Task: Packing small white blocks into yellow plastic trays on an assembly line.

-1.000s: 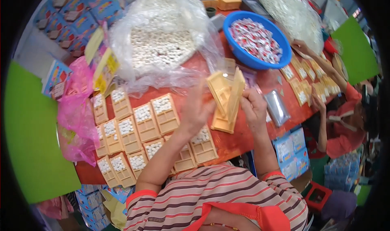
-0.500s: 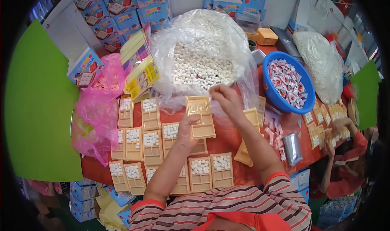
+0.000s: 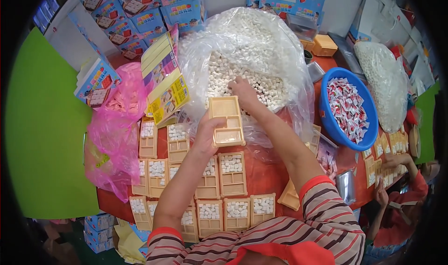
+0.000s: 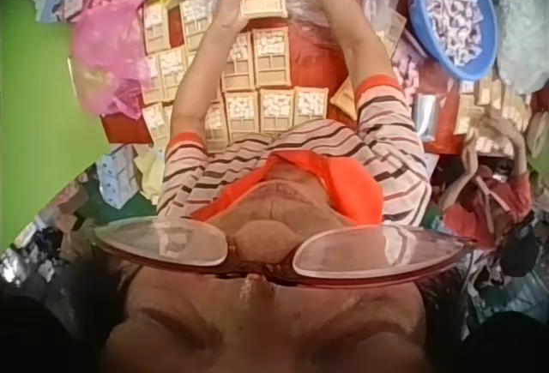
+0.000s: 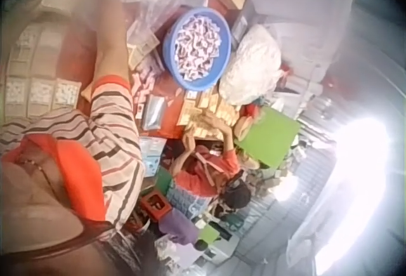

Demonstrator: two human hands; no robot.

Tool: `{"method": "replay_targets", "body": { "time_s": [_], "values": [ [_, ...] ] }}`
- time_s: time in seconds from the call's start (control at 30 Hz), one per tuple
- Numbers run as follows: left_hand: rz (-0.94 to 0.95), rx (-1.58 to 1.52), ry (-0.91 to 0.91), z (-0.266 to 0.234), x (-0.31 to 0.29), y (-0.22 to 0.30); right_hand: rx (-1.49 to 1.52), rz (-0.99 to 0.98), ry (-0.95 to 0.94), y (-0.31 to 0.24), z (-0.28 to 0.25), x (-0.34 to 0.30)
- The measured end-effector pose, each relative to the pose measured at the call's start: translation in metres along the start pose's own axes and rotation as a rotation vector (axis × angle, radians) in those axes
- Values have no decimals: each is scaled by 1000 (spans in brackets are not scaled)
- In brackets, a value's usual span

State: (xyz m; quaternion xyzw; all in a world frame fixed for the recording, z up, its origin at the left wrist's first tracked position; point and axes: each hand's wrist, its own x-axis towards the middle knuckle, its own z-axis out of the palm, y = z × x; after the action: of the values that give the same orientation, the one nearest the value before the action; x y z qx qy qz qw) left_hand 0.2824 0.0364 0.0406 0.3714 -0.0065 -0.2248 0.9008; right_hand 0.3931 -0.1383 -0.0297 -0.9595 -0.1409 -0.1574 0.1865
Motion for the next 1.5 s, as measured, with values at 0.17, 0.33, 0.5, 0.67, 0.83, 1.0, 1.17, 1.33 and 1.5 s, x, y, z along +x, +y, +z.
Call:
{"method": "replay_targets", "body": {
  "time_s": [0.17,0.33,0.5,0.67,0.83,1.0,1.17,1.33,1.5],
  "values": [
    [-13,62,-51,-5,53,-18,390,307,57,41,-8,18],
    [-60,97,-25,-23,80,-44,752,416,56,0,-38,10],
    [-26,-5,-36,-19,84,-49,607,88,62,-16,-31,-10],
    [-109,-126,-77,-27,80,-43,935,213,66,1,-39,-9],
    [-120,-167,-184,-11,62,-31,292,183,244,22,-58,-20],
    [-172,-145,-203,-11,43,-25,531,-9,156,-7,-84,-44],
    [-149,-165,-190,5,11,-30,534,-21,102,-29,-101,-66],
    [-179,-140,-132,14,-31,-28,571,-98,28,-51,-121,-88],
    [-210,-136,-151,13,-64,-40,500,-249,-160,-63,-128,-113]
  ]
}}
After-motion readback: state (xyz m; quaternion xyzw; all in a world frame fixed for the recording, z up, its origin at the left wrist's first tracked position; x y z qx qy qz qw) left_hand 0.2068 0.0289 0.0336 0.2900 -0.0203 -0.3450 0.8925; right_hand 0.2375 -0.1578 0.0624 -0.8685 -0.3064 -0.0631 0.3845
